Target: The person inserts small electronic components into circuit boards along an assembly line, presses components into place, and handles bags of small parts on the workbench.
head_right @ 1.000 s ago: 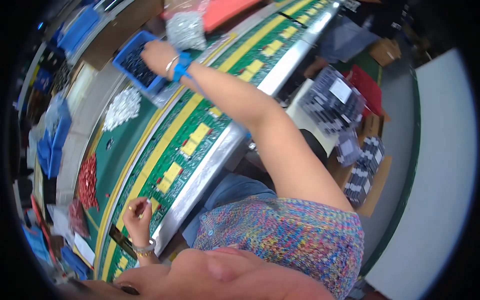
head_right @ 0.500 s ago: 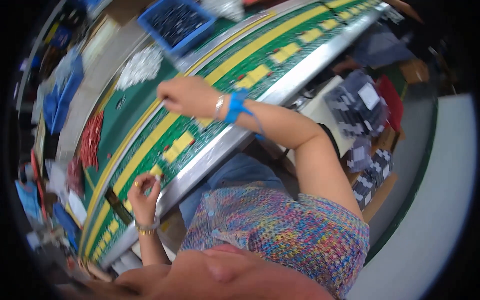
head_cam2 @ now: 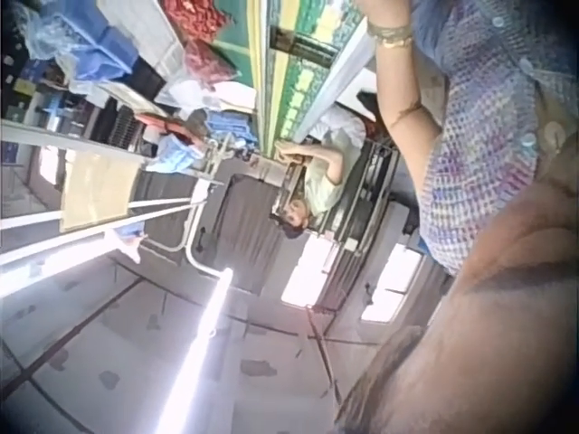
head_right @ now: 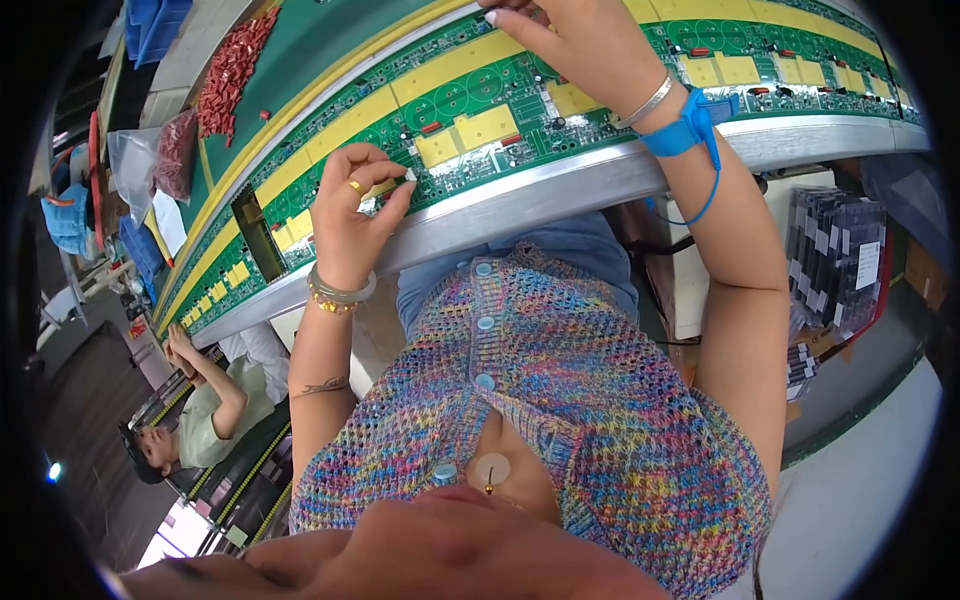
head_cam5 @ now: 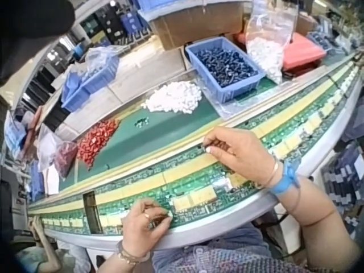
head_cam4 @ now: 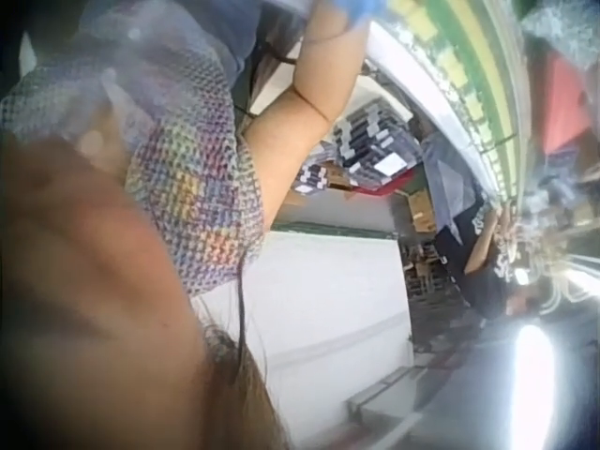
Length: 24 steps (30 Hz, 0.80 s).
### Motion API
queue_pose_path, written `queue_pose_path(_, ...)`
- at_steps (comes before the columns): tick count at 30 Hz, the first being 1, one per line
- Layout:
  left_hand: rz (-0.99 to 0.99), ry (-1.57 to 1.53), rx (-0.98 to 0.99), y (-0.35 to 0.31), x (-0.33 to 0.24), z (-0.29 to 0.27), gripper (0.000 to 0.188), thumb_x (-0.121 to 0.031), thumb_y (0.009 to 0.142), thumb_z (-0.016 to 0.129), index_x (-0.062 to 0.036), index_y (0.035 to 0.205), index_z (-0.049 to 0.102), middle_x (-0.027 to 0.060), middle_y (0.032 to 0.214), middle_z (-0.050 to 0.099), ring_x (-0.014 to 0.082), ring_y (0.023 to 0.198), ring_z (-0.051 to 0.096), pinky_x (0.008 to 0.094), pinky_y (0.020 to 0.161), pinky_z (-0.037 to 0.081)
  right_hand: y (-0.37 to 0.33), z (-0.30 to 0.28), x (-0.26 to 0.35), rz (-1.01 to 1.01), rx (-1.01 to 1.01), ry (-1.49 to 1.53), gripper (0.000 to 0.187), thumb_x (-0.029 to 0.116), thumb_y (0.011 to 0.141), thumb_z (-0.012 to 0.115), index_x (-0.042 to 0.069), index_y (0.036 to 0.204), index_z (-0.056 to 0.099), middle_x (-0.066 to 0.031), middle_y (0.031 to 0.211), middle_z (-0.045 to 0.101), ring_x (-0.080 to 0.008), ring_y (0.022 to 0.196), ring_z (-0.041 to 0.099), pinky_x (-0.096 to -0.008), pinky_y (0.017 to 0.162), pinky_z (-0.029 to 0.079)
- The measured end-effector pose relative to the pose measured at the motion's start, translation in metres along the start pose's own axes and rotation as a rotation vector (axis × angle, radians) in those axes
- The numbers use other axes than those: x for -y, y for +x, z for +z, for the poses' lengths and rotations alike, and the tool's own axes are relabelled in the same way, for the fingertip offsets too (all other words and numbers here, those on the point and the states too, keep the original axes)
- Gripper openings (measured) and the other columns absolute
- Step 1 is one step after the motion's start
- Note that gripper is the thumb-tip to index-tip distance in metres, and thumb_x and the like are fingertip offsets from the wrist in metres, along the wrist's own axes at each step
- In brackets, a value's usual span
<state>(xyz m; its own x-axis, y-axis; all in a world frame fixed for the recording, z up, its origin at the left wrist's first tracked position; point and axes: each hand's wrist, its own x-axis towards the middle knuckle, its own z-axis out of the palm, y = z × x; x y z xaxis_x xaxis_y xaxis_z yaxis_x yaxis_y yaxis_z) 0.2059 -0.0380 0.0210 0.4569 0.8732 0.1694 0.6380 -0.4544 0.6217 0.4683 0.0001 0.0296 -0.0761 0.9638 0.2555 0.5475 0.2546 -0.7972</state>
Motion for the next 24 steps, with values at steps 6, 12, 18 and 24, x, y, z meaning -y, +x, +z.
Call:
queue_pose_path(6, 0.046, 0.076, 0.018, 0.005, 0.003, 0.003, 0.016, -0.006, 0.067, 0.072, -0.0046, 0.081, 0.064, 0.0053, 0.088, 0.056, 0.0182, 0.071, 0.059, 0.0285, 0.056, 0.049, -0.001, 0.000, 0.000, 0.004, 0.008, 0.033, 0.014, 0.006, 0.080, 0.058, 0.000, 0.093, 0.057, -0.0123, 0.081, 0.060, -0.0192, 0.071, 0.060, -0.0270, 0.064, 0.047)
queue_pose_path(12, 0.087, 0.148, 0.023, 0.006, 0.003, 0.003, 0.016, -0.007, 0.067, 0.072, -0.0042, 0.080, 0.064, 0.0052, 0.089, 0.055, 0.0186, 0.071, 0.059, 0.0293, 0.056, 0.049, -0.001, 0.000, 0.000, -0.019, 0.029, 0.041, 0.014, 0.005, 0.080, 0.058, -0.001, 0.092, 0.057, -0.0125, 0.081, 0.059, -0.0203, 0.070, 0.059, -0.0277, 0.064, 0.047)
queue_pose_path(18, 0.110, 0.205, 0.051, 0.008, 0.001, 0.002, 0.016, -0.008, 0.067, 0.072, -0.0046, 0.080, 0.064, 0.0049, 0.088, 0.055, 0.0192, 0.071, 0.058, 0.0295, 0.057, 0.048, 0.000, 0.000, -0.003, -0.050, 0.033, 0.024, 0.014, 0.005, 0.080, 0.058, -0.001, 0.092, 0.057, -0.0128, 0.082, 0.059, -0.0209, 0.070, 0.059, -0.0282, 0.064, 0.047)
queue_pose_path(24, 0.161, 0.196, 0.108, 0.016, -0.003, 0.000, 0.016, -0.011, 0.068, 0.072, -0.0053, 0.080, 0.064, 0.0045, 0.085, 0.055, 0.0210, 0.072, 0.058, 0.0310, 0.059, 0.048, -0.002, -0.003, 0.003, 0.007, 0.017, 0.022, 0.014, 0.004, 0.080, 0.058, 0.000, 0.093, 0.057, -0.0111, 0.077, 0.059, -0.0198, 0.068, 0.059, -0.0276, 0.063, 0.047)
